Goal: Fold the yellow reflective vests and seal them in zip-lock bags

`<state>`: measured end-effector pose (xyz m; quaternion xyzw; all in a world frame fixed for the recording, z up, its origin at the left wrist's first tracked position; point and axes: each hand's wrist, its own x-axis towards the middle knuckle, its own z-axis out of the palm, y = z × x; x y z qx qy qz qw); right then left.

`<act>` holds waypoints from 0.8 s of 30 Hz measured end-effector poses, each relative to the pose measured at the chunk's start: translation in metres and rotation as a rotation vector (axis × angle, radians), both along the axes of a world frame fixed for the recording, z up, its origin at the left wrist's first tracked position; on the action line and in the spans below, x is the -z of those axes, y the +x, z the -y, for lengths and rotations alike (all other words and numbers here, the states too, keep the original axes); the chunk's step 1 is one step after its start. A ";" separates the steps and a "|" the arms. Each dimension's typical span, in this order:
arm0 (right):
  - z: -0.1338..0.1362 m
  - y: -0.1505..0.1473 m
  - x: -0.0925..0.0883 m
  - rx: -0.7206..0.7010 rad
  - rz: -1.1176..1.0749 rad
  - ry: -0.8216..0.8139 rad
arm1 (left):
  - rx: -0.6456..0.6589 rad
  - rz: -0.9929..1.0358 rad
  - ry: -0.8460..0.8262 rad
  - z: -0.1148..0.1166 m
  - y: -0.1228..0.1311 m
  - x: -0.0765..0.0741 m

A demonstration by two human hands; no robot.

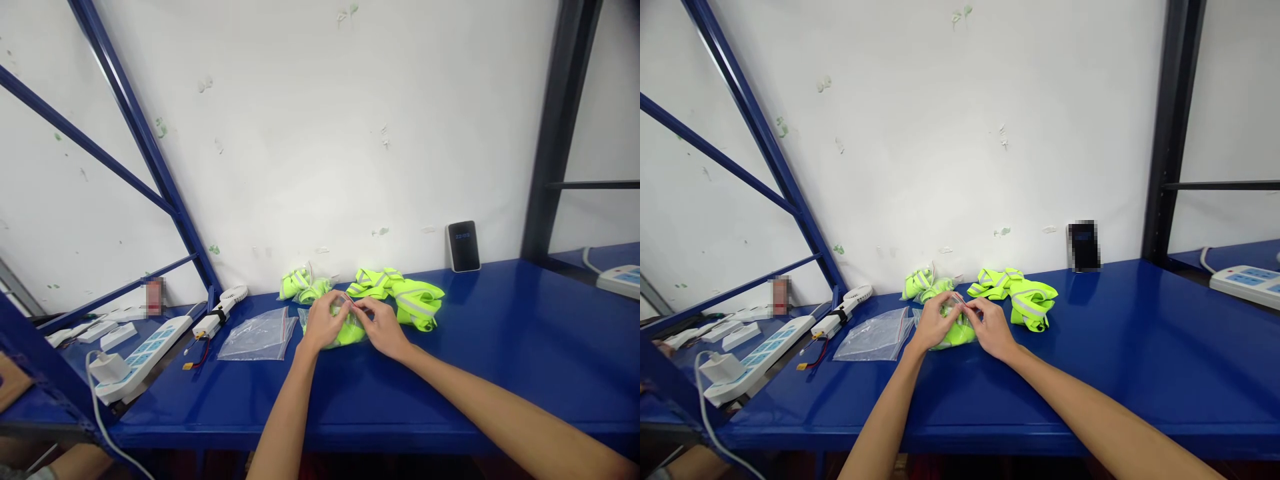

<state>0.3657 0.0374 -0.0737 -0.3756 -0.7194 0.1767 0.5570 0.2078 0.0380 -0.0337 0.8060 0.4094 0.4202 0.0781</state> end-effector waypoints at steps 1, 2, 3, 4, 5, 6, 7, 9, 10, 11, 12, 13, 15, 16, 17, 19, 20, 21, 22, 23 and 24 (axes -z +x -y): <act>0.000 0.000 0.000 -0.008 -0.010 -0.012 | 0.014 -0.002 -0.009 0.000 -0.001 -0.001; -0.001 0.001 0.001 -0.017 -0.025 -0.031 | 0.028 -0.006 -0.013 -0.001 -0.001 -0.001; -0.003 0.003 0.001 -0.024 -0.042 -0.054 | 0.038 -0.011 -0.014 -0.002 -0.002 -0.002; -0.005 0.005 0.002 -0.030 -0.054 -0.078 | 0.044 -0.012 -0.014 -0.002 -0.003 -0.001; -0.006 0.006 0.003 -0.035 -0.058 -0.101 | 0.046 -0.007 -0.013 -0.003 -0.003 -0.001; -0.008 0.008 0.004 -0.041 -0.052 -0.119 | 0.043 0.002 -0.013 -0.004 -0.003 -0.001; -0.009 0.010 0.004 -0.046 -0.039 -0.128 | 0.039 0.012 -0.012 -0.004 -0.003 0.000; -0.010 0.011 0.005 -0.048 0.001 -0.111 | 0.040 0.033 -0.008 -0.004 -0.003 0.001; -0.010 0.011 0.005 -0.042 0.019 -0.091 | 0.045 0.045 -0.007 -0.004 -0.003 0.001; -0.009 0.010 0.004 -0.032 0.036 -0.068 | 0.051 0.060 -0.009 -0.004 -0.003 0.001; -0.008 0.009 0.004 -0.021 0.053 -0.044 | 0.057 0.075 -0.015 -0.004 -0.003 0.001; -0.006 0.007 0.004 -0.013 0.069 -0.021 | 0.064 0.091 -0.026 -0.004 -0.003 0.001; -0.004 0.005 0.004 -0.006 0.101 0.029 | 0.079 0.109 -0.053 -0.005 -0.004 0.000; -0.003 0.004 0.005 -0.002 0.118 0.059 | 0.085 0.111 -0.065 -0.005 -0.005 -0.001; -0.003 0.004 0.006 0.007 0.139 0.086 | 0.091 0.110 -0.074 -0.006 -0.005 -0.001; -0.004 0.004 0.008 0.036 0.203 0.122 | 0.107 0.113 -0.084 -0.007 -0.007 -0.002; -0.004 0.004 0.010 0.047 0.246 0.136 | 0.117 0.123 -0.087 -0.007 -0.009 -0.002; -0.005 0.004 0.011 0.056 0.291 0.153 | 0.130 0.139 -0.089 -0.008 -0.010 -0.002; -0.005 0.003 0.012 0.062 0.334 0.176 | 0.147 0.158 -0.093 -0.007 -0.011 -0.003; -0.006 0.003 0.013 0.069 0.372 0.208 | 0.163 0.179 -0.099 -0.007 -0.013 -0.003; -0.006 0.002 0.013 0.079 0.405 0.246 | 0.176 0.200 -0.105 -0.006 -0.014 -0.003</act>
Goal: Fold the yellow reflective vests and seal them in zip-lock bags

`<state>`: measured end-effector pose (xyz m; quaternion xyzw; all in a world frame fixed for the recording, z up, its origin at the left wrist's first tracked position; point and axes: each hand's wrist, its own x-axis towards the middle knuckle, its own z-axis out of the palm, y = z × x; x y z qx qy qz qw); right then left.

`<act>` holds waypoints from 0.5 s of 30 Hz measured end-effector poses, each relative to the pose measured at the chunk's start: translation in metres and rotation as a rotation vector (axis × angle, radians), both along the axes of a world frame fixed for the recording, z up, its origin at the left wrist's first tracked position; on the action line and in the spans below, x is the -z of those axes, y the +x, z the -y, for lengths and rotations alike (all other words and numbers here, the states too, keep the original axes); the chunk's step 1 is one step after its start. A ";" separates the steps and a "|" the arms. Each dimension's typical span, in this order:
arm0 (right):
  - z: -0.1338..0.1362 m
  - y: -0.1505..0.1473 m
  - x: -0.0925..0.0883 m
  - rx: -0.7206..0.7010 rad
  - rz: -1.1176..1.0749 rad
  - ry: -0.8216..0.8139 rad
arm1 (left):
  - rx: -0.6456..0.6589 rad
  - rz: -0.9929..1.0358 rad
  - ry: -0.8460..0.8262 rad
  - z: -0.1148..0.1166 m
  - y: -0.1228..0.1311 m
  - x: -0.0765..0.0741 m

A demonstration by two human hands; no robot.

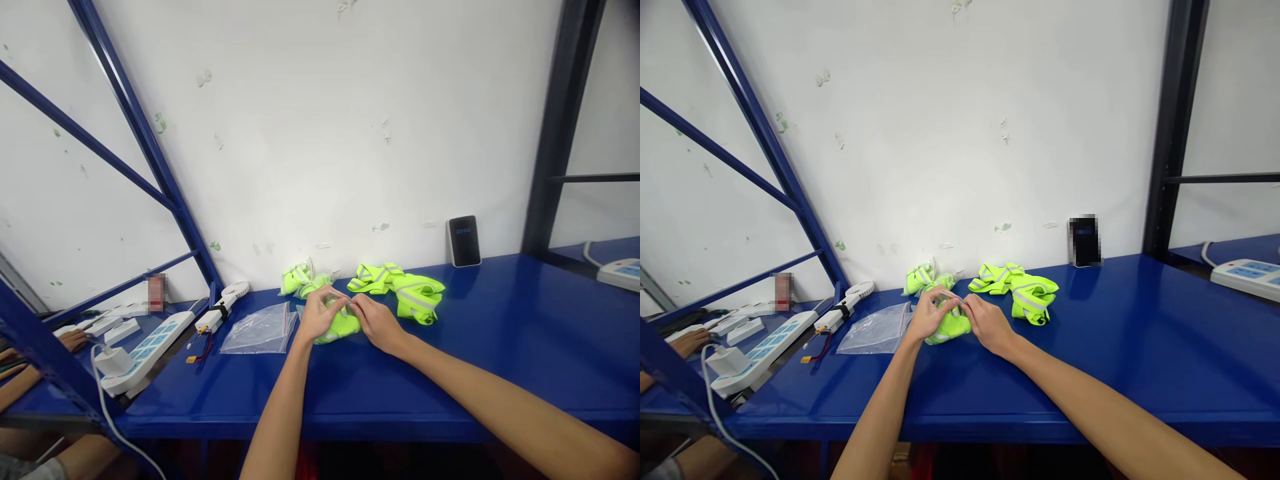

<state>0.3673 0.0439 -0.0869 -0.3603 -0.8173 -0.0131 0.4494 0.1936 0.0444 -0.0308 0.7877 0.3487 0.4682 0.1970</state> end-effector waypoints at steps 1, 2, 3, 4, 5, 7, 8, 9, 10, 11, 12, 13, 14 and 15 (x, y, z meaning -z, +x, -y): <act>-0.001 -0.001 0.000 0.010 0.030 0.042 | 0.010 0.020 -0.005 0.001 -0.001 0.000; -0.001 -0.002 0.001 0.024 0.057 0.082 | 0.016 0.036 -0.009 0.001 -0.002 0.000; -0.002 -0.003 0.001 0.041 0.084 0.120 | 0.018 0.050 -0.012 0.001 -0.002 0.000; -0.003 -0.003 0.001 0.059 0.114 0.154 | 0.016 0.061 -0.014 0.002 -0.003 0.001; -0.004 -0.004 0.001 0.081 0.144 0.182 | 0.010 0.069 -0.014 0.002 -0.003 0.001; -0.006 -0.004 0.001 0.118 0.193 0.213 | -0.003 0.074 -0.012 0.002 -0.002 0.002; -0.007 -0.003 0.001 0.127 0.206 0.211 | -0.010 0.072 -0.009 0.001 -0.002 0.003; -0.007 -0.003 0.000 0.128 0.208 0.196 | -0.017 0.071 -0.005 0.001 -0.002 0.004; -0.007 -0.002 0.000 0.126 0.196 0.168 | -0.025 0.070 -0.001 0.001 -0.001 0.004; -0.007 -0.001 -0.001 0.124 0.171 0.130 | -0.032 0.070 0.002 0.000 -0.001 0.005; -0.006 0.000 -0.002 0.124 0.139 0.085 | -0.041 0.071 0.002 0.000 -0.001 0.006; -0.005 0.002 -0.004 0.126 0.103 0.036 | -0.051 0.074 0.002 -0.001 -0.001 0.006; -0.004 0.005 -0.005 0.119 0.071 -0.015 | -0.065 0.080 0.000 -0.002 -0.001 0.007; -0.002 0.008 -0.007 0.099 0.049 -0.065 | -0.083 0.087 -0.002 -0.003 -0.002 0.008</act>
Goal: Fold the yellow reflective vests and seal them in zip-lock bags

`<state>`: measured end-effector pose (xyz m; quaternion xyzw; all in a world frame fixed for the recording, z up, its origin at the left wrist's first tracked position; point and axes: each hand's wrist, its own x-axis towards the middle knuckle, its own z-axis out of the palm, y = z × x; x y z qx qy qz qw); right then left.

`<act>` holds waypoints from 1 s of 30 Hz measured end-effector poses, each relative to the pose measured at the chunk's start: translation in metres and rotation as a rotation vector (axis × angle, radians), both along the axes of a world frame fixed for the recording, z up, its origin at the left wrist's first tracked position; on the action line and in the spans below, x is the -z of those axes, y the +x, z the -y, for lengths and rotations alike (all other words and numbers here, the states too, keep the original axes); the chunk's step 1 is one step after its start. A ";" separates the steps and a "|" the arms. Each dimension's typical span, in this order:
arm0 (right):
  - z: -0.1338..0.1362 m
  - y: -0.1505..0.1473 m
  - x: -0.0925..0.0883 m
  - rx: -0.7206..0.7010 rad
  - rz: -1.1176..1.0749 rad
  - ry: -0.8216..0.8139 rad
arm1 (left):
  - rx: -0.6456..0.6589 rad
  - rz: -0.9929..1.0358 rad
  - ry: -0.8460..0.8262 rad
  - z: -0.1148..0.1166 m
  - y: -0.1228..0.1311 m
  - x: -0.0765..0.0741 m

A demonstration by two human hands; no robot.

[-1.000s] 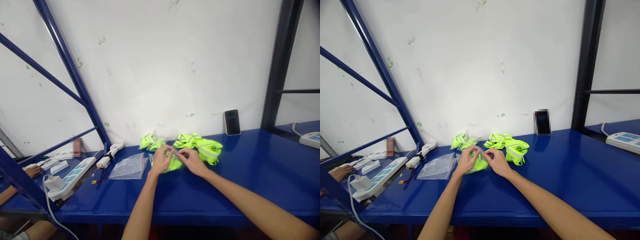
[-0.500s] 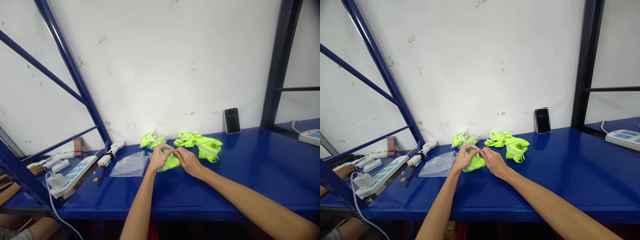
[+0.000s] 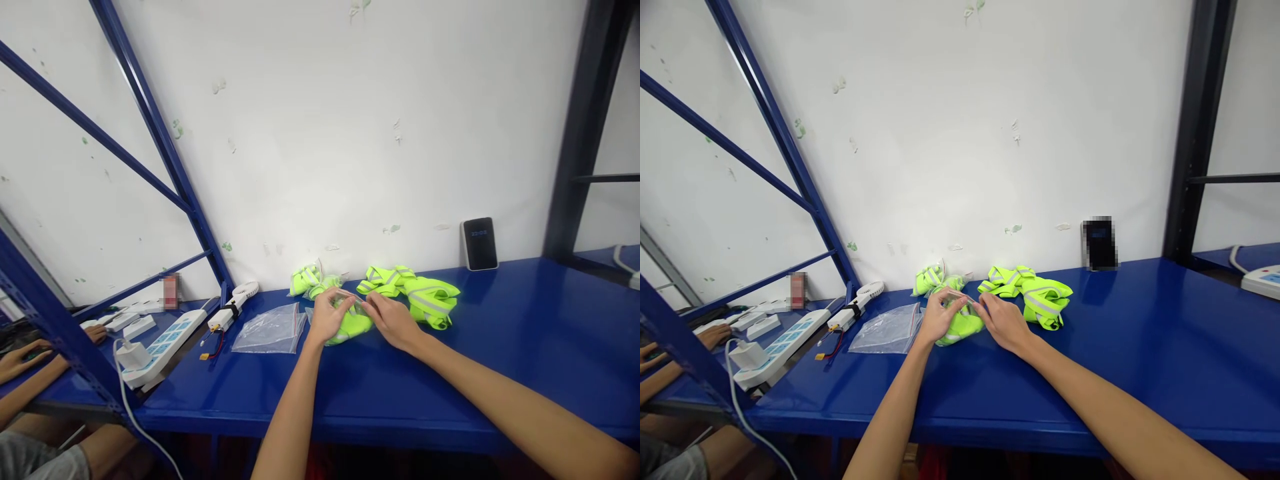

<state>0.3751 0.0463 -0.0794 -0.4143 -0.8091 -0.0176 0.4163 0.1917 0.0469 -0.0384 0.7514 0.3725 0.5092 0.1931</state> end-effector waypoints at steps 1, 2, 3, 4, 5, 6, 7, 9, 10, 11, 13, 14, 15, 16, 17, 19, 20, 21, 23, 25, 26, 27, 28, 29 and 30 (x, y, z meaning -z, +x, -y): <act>0.001 0.003 -0.002 -0.031 -0.020 -0.049 | -0.019 0.006 -0.003 -0.001 0.000 0.001; 0.003 0.005 -0.004 -0.069 -0.037 -0.093 | -0.037 0.011 -0.007 -0.002 -0.001 0.001; 0.004 0.007 -0.006 -0.107 -0.054 -0.132 | -0.050 0.015 -0.009 -0.003 -0.001 0.002; 0.005 0.009 -0.007 -0.139 -0.071 -0.164 | -0.056 0.017 -0.010 -0.003 -0.002 0.002; 0.006 0.010 -0.008 -0.163 -0.085 -0.185 | -0.056 0.017 -0.010 -0.004 -0.002 0.002; 0.006 0.010 -0.008 -0.180 -0.094 -0.196 | -0.054 0.016 -0.009 -0.004 -0.002 0.002; 0.006 0.010 -0.008 -0.193 -0.096 -0.199 | -0.056 0.015 -0.008 -0.004 -0.002 0.002; 0.006 0.010 -0.007 -0.212 -0.083 -0.200 | -0.070 0.009 -0.007 -0.004 -0.001 0.001; 0.005 0.009 -0.007 -0.216 -0.076 -0.200 | -0.076 0.004 -0.006 -0.004 -0.001 0.001; 0.005 0.009 -0.006 -0.219 -0.071 -0.200 | -0.080 -0.001 -0.004 -0.004 -0.001 0.001; 0.004 0.008 -0.004 -0.228 -0.076 -0.200 | -0.078 -0.010 -0.003 -0.005 -0.001 0.001; 0.004 0.007 -0.004 -0.236 -0.086 -0.199 | -0.075 -0.010 -0.006 -0.005 -0.001 0.001; 0.004 0.007 -0.004 -0.244 -0.098 -0.197 | -0.071 -0.009 -0.012 -0.006 -0.001 0.002; 0.004 0.006 -0.004 -0.250 -0.112 -0.194 | -0.068 -0.005 -0.018 -0.006 -0.001 0.002; 0.005 0.005 -0.004 -0.255 -0.126 -0.191 | -0.064 0.000 -0.024 -0.006 -0.001 0.002; 0.006 0.005 -0.006 -0.264 -0.143 -0.186 | -0.057 0.010 -0.032 -0.006 -0.001 0.002; 0.006 0.005 -0.007 -0.268 -0.145 -0.185 | -0.054 0.015 -0.034 -0.006 -0.001 0.001; 0.006 0.005 -0.007 -0.273 -0.143 -0.185 | -0.052 0.019 -0.035 -0.005 -0.001 0.001; 0.007 0.006 -0.008 -0.276 -0.132 -0.189 | -0.049 0.021 -0.030 -0.005 -0.001 0.000; 0.007 0.007 -0.008 -0.267 -0.124 -0.191 | -0.051 0.016 -0.019 -0.004 -0.001 0.000; 0.007 0.007 -0.008 -0.262 -0.123 -0.191 | -0.052 0.013 -0.016 -0.005 -0.001 0.000; 0.007 0.008 -0.007 -0.256 -0.120 -0.188 | -0.055 0.010 -0.016 -0.005 0.000 0.000; 0.007 0.008 -0.006 -0.250 -0.117 -0.184 | -0.059 0.009 -0.020 -0.005 0.000 -0.001; 0.006 0.008 -0.006 -0.243 -0.114 -0.179 | -0.063 0.008 -0.023 -0.006 0.000 0.000; 0.006 0.008 -0.005 -0.235 -0.112 -0.173 | -0.067 0.008 -0.026 -0.006 0.000 0.000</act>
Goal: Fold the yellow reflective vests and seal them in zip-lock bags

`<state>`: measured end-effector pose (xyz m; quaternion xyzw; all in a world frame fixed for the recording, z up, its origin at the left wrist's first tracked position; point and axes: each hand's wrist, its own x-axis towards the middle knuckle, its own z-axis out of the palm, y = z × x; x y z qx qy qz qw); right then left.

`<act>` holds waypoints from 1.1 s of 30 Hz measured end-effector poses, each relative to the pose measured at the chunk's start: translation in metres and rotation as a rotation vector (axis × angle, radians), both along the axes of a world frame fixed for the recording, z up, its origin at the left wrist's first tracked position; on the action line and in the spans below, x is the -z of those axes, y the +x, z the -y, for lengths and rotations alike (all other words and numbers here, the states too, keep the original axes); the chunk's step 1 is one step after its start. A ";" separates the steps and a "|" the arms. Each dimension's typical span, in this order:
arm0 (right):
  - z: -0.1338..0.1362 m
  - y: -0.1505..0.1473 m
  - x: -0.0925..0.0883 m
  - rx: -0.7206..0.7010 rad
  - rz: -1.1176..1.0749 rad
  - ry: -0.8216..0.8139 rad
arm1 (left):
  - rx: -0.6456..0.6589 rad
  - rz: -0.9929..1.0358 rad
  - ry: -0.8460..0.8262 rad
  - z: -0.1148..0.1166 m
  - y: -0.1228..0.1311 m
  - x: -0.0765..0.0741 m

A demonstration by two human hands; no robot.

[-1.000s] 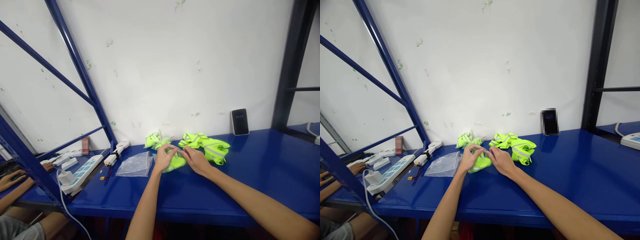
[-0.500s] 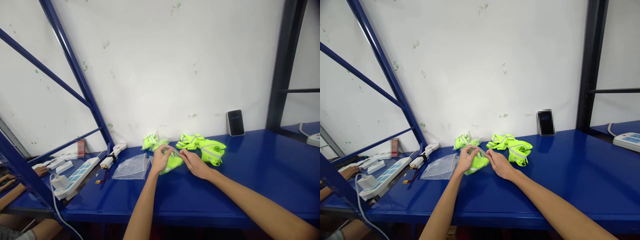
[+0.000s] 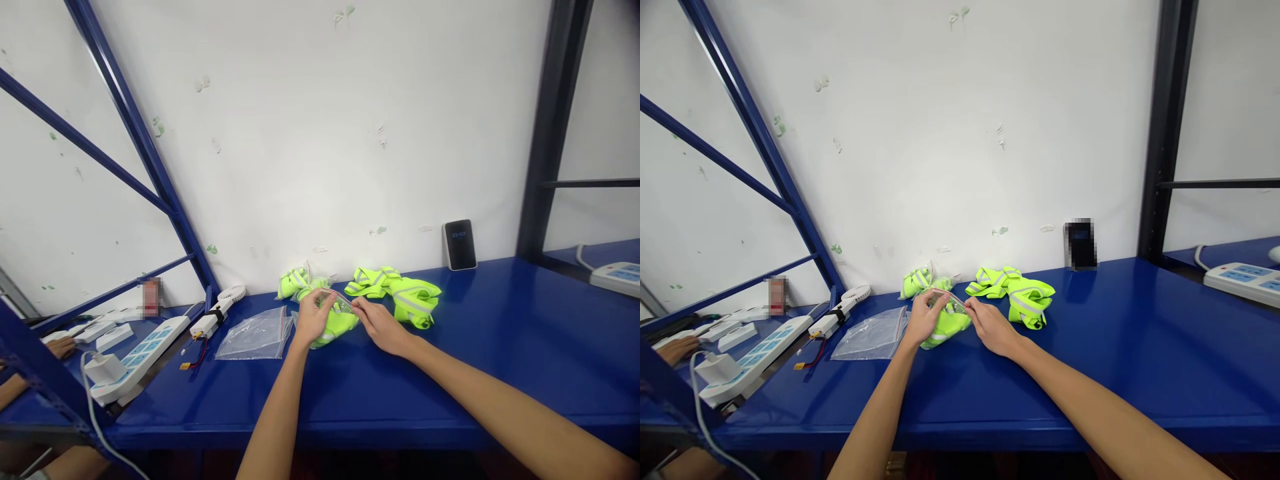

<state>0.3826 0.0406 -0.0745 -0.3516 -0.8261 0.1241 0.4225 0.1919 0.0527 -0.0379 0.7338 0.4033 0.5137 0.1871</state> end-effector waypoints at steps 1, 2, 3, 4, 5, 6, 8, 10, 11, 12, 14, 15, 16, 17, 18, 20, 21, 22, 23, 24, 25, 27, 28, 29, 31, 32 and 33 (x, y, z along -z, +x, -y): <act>-0.001 0.000 0.001 0.008 0.001 0.005 | -0.004 0.000 -0.001 0.000 0.000 0.000; -0.001 -0.001 0.001 0.013 0.003 0.011 | -0.007 0.001 0.001 0.000 0.000 0.000; -0.001 -0.002 0.001 0.020 0.003 0.016 | -0.008 0.000 0.003 0.000 0.000 0.000; -0.002 -0.002 0.002 0.025 0.004 0.020 | -0.008 -0.001 0.006 0.000 0.001 0.000; -0.002 -0.003 0.002 0.030 0.004 0.021 | -0.009 -0.004 0.006 0.000 0.001 0.000; -0.002 -0.003 0.002 0.033 0.003 0.021 | -0.011 -0.008 0.005 0.001 0.001 0.000; -0.002 -0.003 0.001 0.033 0.001 0.006 | -0.015 -0.020 0.001 0.001 0.001 0.000; -0.002 -0.002 0.001 0.038 0.001 -0.004 | -0.010 -0.035 0.004 0.001 0.002 0.001; -0.002 -0.002 0.001 0.047 0.000 -0.001 | -0.003 -0.044 0.009 0.001 0.002 0.001; -0.003 -0.001 0.001 0.054 -0.002 0.009 | 0.005 -0.055 0.017 0.001 0.003 0.002; -0.003 -0.002 0.000 0.050 -0.013 0.039 | 0.008 -0.074 0.032 0.001 0.003 0.002; -0.004 -0.003 0.000 0.035 -0.020 0.052 | 0.005 -0.081 0.038 0.001 0.004 0.003; -0.004 -0.004 0.000 0.018 -0.026 0.062 | 0.000 -0.085 0.042 0.001 0.004 0.003; -0.004 -0.005 0.001 0.006 -0.032 0.070 | -0.004 -0.087 0.044 0.001 0.004 0.003; -0.004 -0.006 0.001 0.001 -0.038 0.076 | -0.003 -0.088 0.046 0.001 0.003 0.003; -0.004 -0.007 0.002 0.013 -0.037 0.077 | 0.005 -0.085 0.046 0.002 0.003 0.002; -0.004 -0.006 0.002 0.023 -0.026 0.073 | 0.011 -0.081 0.045 0.002 0.003 0.002; -0.003 -0.006 0.002 0.033 -0.009 0.068 | 0.019 -0.077 0.042 0.002 0.003 0.002; -0.003 -0.005 0.003 0.042 0.012 0.064 | 0.030 -0.070 0.039 0.002 0.003 0.002; -0.003 -0.005 0.003 0.047 0.033 0.061 | 0.041 -0.062 0.037 0.002 0.002 0.002; -0.003 -0.004 0.004 0.050 0.047 0.059 | 0.051 -0.053 0.036 0.001 0.002 0.001; -0.004 -0.004 0.005 0.056 0.051 0.056 | 0.063 -0.031 0.037 0.001 0.002 0.001; -0.005 -0.005 0.005 0.059 0.044 0.055 | 0.062 -0.018 0.037 0.001 0.002 0.001; -0.005 -0.006 0.005 0.063 0.037 0.056 | 0.062 -0.009 0.034 0.001 0.001 0.001; -0.007 -0.008 0.006 0.074 0.039 0.056 | 0.067 -0.002 0.028 0.001 0.000 0.002; -0.008 -0.008 0.006 0.080 0.050 0.058 | 0.070 -0.006 0.025 0.000 0.000 0.002; -0.009 -0.008 0.006 0.085 0.067 0.063 | 0.070 -0.009 0.024 0.000 0.000 0.003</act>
